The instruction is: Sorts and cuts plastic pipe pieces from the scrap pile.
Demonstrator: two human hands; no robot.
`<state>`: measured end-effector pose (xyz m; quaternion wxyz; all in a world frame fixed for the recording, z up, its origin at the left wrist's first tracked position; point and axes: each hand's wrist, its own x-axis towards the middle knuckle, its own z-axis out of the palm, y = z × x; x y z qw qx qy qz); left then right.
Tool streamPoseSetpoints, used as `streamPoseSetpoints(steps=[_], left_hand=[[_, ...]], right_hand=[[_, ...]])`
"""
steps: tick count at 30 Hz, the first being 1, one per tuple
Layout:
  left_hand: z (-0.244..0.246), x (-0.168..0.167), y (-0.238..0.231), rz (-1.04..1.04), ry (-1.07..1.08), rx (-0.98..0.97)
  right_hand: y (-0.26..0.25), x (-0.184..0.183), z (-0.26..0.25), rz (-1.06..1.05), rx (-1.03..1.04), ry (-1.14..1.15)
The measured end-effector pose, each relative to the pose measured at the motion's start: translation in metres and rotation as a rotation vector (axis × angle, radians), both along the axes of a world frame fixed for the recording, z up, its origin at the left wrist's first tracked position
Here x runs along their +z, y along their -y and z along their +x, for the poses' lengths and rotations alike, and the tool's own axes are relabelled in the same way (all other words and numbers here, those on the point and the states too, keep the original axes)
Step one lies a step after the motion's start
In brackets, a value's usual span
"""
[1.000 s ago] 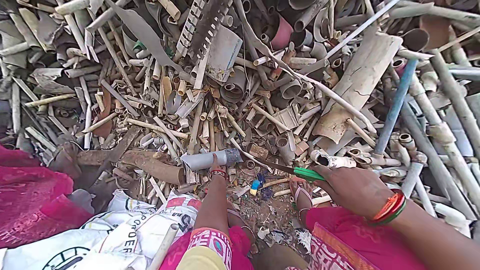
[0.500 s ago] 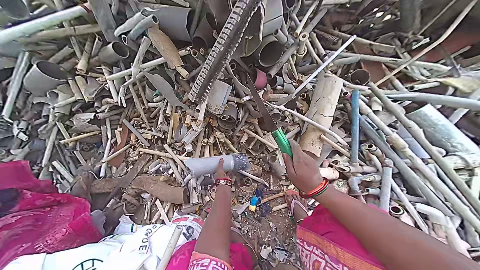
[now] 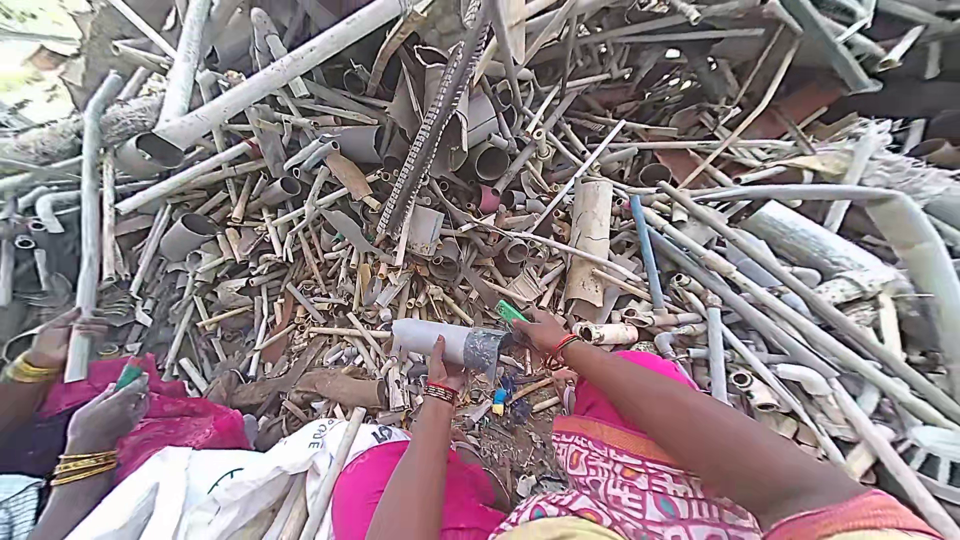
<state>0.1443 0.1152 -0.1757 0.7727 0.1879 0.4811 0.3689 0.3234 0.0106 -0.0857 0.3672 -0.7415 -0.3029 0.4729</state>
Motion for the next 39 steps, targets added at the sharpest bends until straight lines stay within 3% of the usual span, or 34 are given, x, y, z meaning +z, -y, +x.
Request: streamPoseSetpoints(steps=[6,11,13,15,17,21,24,27,30,35,37,39], left_hand=[[-0.006,0.033,0.022,0.183,0.108,-0.068],[-0.011,0.071,0.03,0.317,0.186,-0.082],[0.002,0.083,0.035,0.345,0.168,-0.21],[0.011,0.093,0.032,0.403,-0.014,-0.462],[0.021,0.11,0.025,0.488,-0.402,-0.673],[0.027,0.124,0.047,0.769,-1.042,-0.762],[0.016,0.089,0.066,0.937,-1.03,-0.749],[0.016,0.061,0.075,0.951,-0.962,-0.558],[0.016,0.063,0.069,0.846,-1.056,-0.538],[0.008,0.089,0.04,0.691,-1.253,-0.652],[0.007,0.094,0.026,0.703,-1.426,-0.706],[0.01,0.102,0.015,0.731,-1.554,-0.751]], right_hand=[[0.018,0.024,0.0,0.015,-0.313,-0.286],[0.015,0.017,0.003,0.083,-0.307,-0.407],[0.012,0.016,-0.011,0.155,-0.334,-0.493],[0.01,0.017,-0.026,0.251,-0.428,-0.574],[0.007,0.009,-0.027,0.316,-0.484,-0.593],[0.005,0.004,-0.028,0.378,-0.5,-0.573],[0.009,0.005,-0.037,0.421,-0.539,-0.578],[0.015,0.013,-0.045,0.381,-0.467,-0.573],[0.012,0.01,-0.044,0.362,-0.301,-0.399],[0.011,0.011,-0.024,0.334,-0.138,0.355],[0.018,0.021,-0.021,0.242,-0.016,0.58],[0.022,0.033,-0.026,0.03,0.206,0.659]])
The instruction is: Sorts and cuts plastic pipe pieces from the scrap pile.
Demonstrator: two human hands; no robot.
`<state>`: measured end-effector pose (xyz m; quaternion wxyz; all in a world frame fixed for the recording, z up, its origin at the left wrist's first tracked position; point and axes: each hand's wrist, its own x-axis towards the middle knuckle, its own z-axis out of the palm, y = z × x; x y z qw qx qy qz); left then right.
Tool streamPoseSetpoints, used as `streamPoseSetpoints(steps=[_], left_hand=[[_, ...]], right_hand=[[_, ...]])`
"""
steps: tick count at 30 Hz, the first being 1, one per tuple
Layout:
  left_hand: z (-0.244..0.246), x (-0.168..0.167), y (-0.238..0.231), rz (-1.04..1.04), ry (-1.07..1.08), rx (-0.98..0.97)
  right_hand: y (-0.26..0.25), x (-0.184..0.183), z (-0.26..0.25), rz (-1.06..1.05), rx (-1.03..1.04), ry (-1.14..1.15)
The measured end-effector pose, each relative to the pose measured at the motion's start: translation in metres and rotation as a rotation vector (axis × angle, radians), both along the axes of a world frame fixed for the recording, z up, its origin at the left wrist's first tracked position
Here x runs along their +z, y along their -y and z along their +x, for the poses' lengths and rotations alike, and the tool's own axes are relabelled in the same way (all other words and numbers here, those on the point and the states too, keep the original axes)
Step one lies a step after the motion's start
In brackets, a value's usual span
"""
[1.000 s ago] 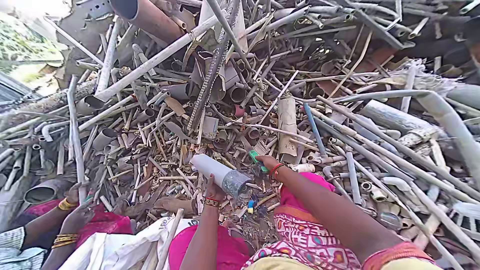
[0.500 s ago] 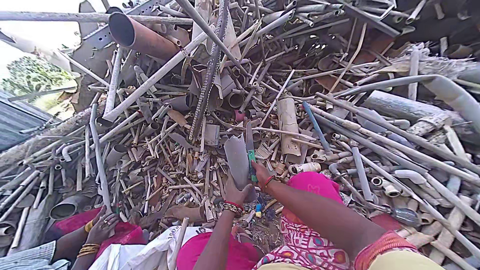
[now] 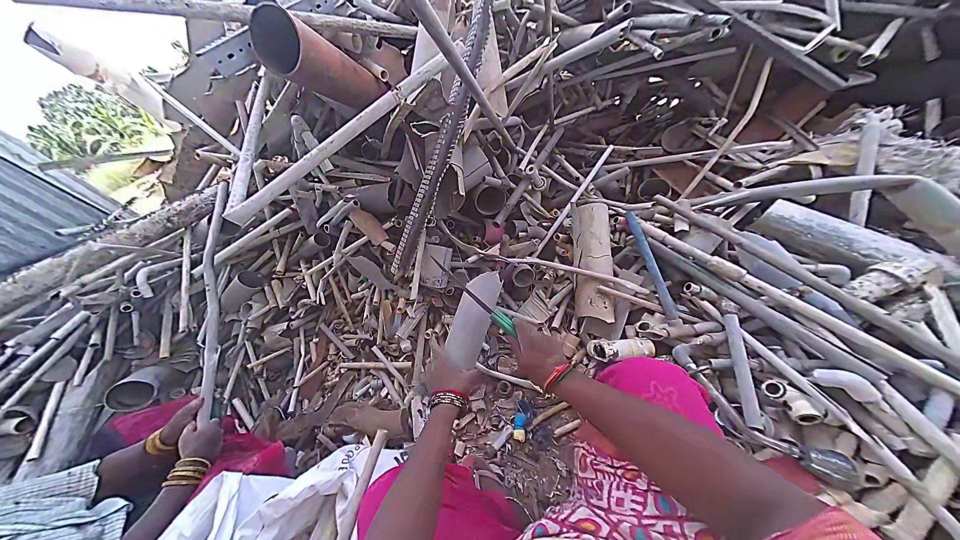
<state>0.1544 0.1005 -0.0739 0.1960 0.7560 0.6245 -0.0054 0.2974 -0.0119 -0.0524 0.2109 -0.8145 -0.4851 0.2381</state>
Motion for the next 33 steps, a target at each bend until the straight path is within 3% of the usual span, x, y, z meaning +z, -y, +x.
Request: streamPoseSetpoints(steps=[2,5,10,12,15,19,23,24,27,31,33], left_hand=[[0.004,0.006,-0.004,0.029,-0.041,-0.004],[0.006,0.006,-0.01,0.065,-0.099,-0.009],[0.006,0.005,-0.004,0.188,-0.148,-0.113],[0.004,0.006,-0.006,0.137,-0.136,-0.124],[-0.001,0.007,-0.022,-0.085,0.133,-0.067],[-0.023,-0.007,-0.035,-0.343,0.588,0.018],[-0.033,-0.002,-0.035,-0.502,0.937,0.071],[-0.036,-0.003,-0.037,-0.544,0.995,0.054],[-0.041,-0.001,-0.029,-0.626,1.093,0.045],[-0.039,-0.017,-0.025,-0.649,1.333,0.094],[-0.039,-0.026,-0.024,-0.669,1.439,0.073]], right_hand=[[0.006,-0.001,-0.01,-0.199,0.143,0.008],[0.011,-0.004,-0.008,-0.266,0.305,0.07],[-0.006,0.008,0.042,-0.213,-0.001,-0.033],[0.001,0.003,0.035,-0.216,0.148,-0.019],[0.003,-0.001,0.039,-0.227,0.267,0.025],[-0.004,0.0,0.067,-0.174,0.001,-0.04],[0.013,-0.006,0.053,-0.122,0.418,0.109],[0.012,-0.006,0.052,-0.122,0.421,0.126],[0.005,0.0,0.061,-0.12,0.173,0.034],[0.019,-0.008,0.058,-0.035,0.387,0.14],[0.018,-0.003,0.06,-0.085,0.311,0.131]])
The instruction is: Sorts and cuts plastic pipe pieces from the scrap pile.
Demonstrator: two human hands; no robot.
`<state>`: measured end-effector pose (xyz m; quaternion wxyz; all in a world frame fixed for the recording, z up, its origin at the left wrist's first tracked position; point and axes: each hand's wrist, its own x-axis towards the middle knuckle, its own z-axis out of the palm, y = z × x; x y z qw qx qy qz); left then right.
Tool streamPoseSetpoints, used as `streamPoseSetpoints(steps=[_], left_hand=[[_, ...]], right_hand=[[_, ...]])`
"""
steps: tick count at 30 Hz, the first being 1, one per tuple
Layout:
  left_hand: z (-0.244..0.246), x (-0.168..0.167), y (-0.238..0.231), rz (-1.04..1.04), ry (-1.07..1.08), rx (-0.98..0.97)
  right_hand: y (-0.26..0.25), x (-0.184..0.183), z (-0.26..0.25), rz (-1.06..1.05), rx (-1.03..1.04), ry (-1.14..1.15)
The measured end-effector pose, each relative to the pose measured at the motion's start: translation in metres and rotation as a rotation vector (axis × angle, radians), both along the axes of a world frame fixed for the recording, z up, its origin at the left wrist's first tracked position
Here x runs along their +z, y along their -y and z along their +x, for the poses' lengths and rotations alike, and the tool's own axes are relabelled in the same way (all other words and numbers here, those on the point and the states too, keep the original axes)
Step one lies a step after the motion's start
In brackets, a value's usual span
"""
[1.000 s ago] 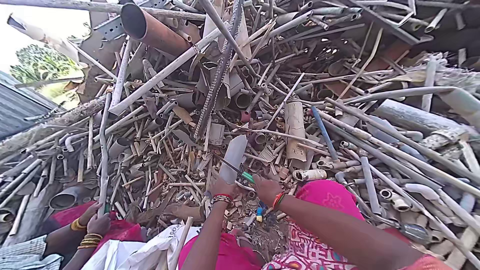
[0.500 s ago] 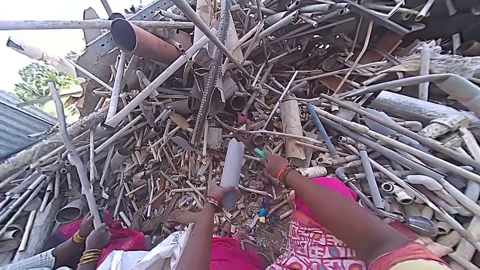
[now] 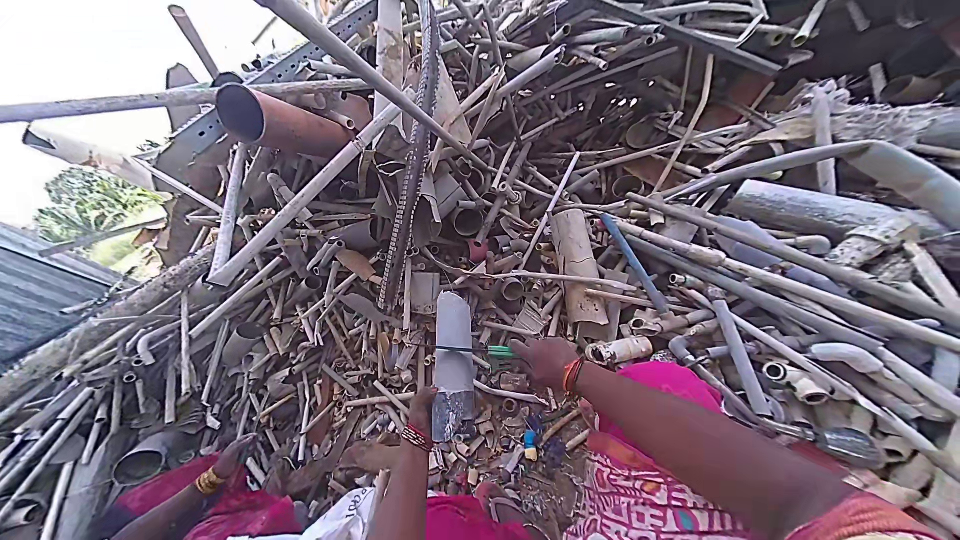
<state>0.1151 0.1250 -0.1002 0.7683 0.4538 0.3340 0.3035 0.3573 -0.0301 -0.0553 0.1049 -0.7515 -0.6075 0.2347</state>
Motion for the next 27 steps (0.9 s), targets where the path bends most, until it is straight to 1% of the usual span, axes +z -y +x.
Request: streamPoseSetpoints(steps=[1,2,3,5,6,7,9,10,11,12,13,14,15,16,17,19,21,22,23,25,27], left_hand=[[-0.001,-0.004,0.002,-0.011,0.039,0.019],[0.002,-0.007,0.004,-0.036,0.069,0.05],[0.006,-0.006,0.006,-0.054,0.077,0.092],[0.013,-0.001,0.009,-0.064,0.073,0.135],[0.013,-0.002,0.008,-0.059,0.081,0.13],[0.012,-0.004,0.007,-0.046,0.067,0.13],[0.01,-0.008,0.009,-0.037,0.051,0.133],[0.011,-0.007,0.012,-0.033,0.033,0.135],[0.012,-0.004,0.015,-0.029,0.006,0.124],[0.012,-0.006,0.015,-0.041,0.007,0.106],[0.013,-0.009,0.013,-0.061,0.029,0.092],[0.013,-0.012,0.011,-0.065,0.027,0.091],[0.013,-0.013,0.012,-0.067,0.006,0.117],[0.015,-0.014,0.011,-0.071,-0.026,0.172],[0.016,-0.015,0.011,-0.066,-0.071,0.244],[0.017,-0.017,0.007,-0.018,-0.168,0.366],[0.017,-0.019,0.009,0.051,-0.237,0.437],[0.018,-0.02,0.01,0.082,-0.257,0.469],[0.019,-0.021,0.012,0.099,-0.265,0.5],[0.022,-0.022,0.019,0.102,-0.269,0.537],[0.022,-0.024,0.025,0.084,-0.306,0.557]], right_hand=[[-0.002,0.004,0.001,-0.04,-0.092,-0.032],[-0.003,0.005,0.002,-0.059,-0.131,-0.049],[-0.001,0.004,0.002,-0.052,-0.087,-0.044],[0.004,-0.005,-0.003,0.002,0.105,-0.009],[0.004,-0.006,-0.004,0.004,0.133,-0.003],[0.003,-0.004,-0.003,-0.018,0.088,-0.02],[-0.003,-0.001,0.0,-0.072,-0.063,-0.077],[-0.004,-0.002,0.001,-0.059,-0.059,-0.072],[-0.004,-0.005,0.001,-0.031,0.008,-0.051],[-0.002,-0.007,-0.001,-0.016,0.091,-0.024],[-0.001,-0.007,-0.003,-0.029,0.13,-0.003],[-0.001,-0.007,-0.005,-0.055,0.1,-0.008],[-0.003,-0.006,-0.006,-0.092,0.016,-0.039],[-0.005,-0.003,-0.008,-0.122,-0.102,-0.111],[-0.006,-0.001,-0.009,-0.123,-0.221,-0.23],[0.001,0.002,-0.019,0.025,-0.38,-0.495],[0.013,0.007,-0.043,0.162,-0.412,-0.59],[0.018,0.009,-0.058,0.17,-0.393,-0.581],[0.02,0.009,-0.072,0.102,-0.344,-0.539],[0.017,0.002,-0.095,-0.197,-0.179,-0.45],[0.012,-0.009,-0.107,-0.329,-0.087,-0.384]])
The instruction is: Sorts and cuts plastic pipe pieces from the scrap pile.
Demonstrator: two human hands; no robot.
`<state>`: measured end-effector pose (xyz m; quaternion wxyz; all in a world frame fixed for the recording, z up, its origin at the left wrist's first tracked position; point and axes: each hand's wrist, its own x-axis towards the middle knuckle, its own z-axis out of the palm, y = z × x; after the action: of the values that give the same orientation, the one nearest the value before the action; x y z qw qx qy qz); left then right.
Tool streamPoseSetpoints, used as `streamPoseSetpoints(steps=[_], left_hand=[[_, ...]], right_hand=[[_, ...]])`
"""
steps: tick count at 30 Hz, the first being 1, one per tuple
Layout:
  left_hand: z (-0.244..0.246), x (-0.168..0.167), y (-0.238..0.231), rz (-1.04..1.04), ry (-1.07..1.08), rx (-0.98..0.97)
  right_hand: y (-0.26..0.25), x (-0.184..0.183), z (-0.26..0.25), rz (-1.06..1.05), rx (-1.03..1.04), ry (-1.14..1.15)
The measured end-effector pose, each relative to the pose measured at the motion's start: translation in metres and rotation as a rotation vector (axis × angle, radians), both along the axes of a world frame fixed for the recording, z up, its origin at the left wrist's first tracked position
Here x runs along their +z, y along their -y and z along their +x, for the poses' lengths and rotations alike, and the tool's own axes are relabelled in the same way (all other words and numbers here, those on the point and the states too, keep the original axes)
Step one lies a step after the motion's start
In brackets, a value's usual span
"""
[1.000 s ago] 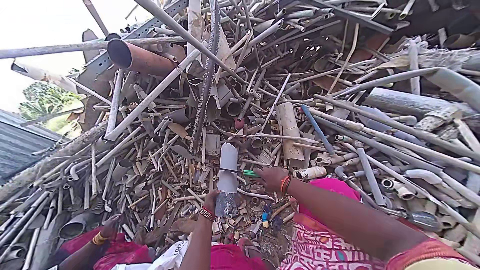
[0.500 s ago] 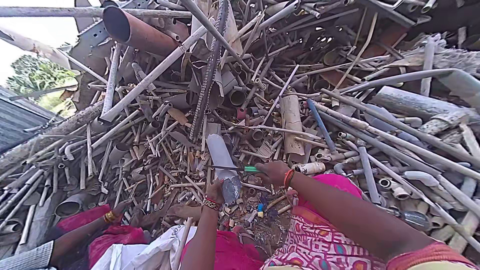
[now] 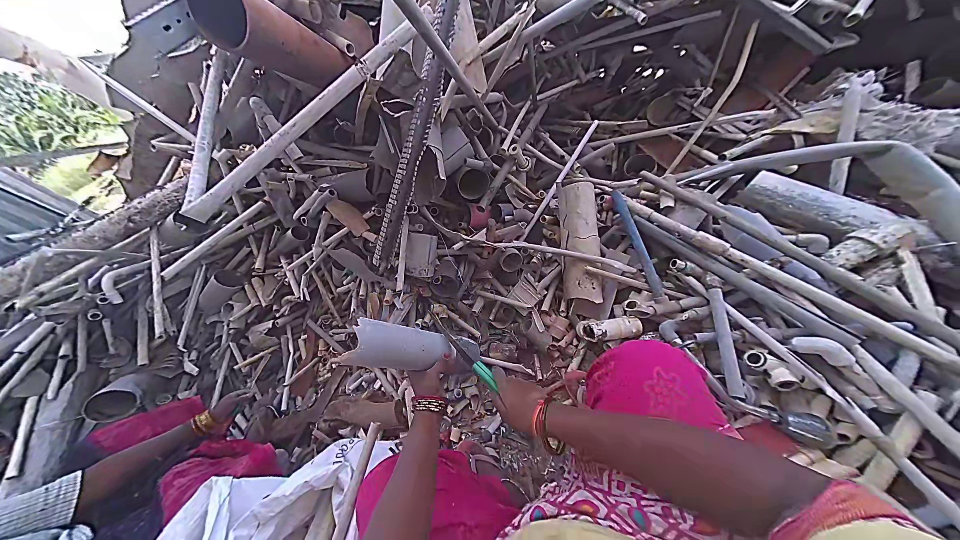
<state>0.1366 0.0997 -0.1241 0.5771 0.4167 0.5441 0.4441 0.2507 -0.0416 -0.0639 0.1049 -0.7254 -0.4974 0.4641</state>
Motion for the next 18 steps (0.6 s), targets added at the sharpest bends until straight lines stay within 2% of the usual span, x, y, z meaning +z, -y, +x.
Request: streamPoseSetpoints(steps=[2,4,7,9,10,12,13,15,18], left_hand=[[-0.008,-0.004,0.006,-0.038,0.016,0.034],[-0.016,-0.008,0.011,-0.071,0.041,0.072],[-0.024,-0.013,0.015,-0.026,0.034,0.091],[-0.029,-0.025,0.013,0.02,0.003,0.072],[-0.032,-0.031,0.013,0.037,-0.013,0.066],[-0.037,-0.042,0.01,0.063,-0.041,0.069],[-0.041,-0.049,0.008,0.064,-0.055,0.074],[-0.049,-0.057,0.002,0.048,-0.063,0.093],[-0.05,-0.057,0.0,0.035,-0.04,0.128]], right_hand=[[-0.008,0.0,0.007,-0.012,0.039,0.012],[-0.015,0.01,0.023,0.032,-0.005,-0.015],[-0.017,0.023,0.027,0.341,-0.323,-0.074],[-0.015,0.003,0.013,0.562,-0.426,-0.052],[-0.012,-0.007,0.006,0.465,-0.328,-0.037],[-0.018,-0.017,0.001,0.047,-0.02,-0.039],[-0.022,-0.024,0.002,-0.059,0.045,-0.043],[-0.029,-0.022,0.014,-0.034,0.019,-0.068],[-0.027,-0.006,0.023,0.33,-0.271,-0.106]])
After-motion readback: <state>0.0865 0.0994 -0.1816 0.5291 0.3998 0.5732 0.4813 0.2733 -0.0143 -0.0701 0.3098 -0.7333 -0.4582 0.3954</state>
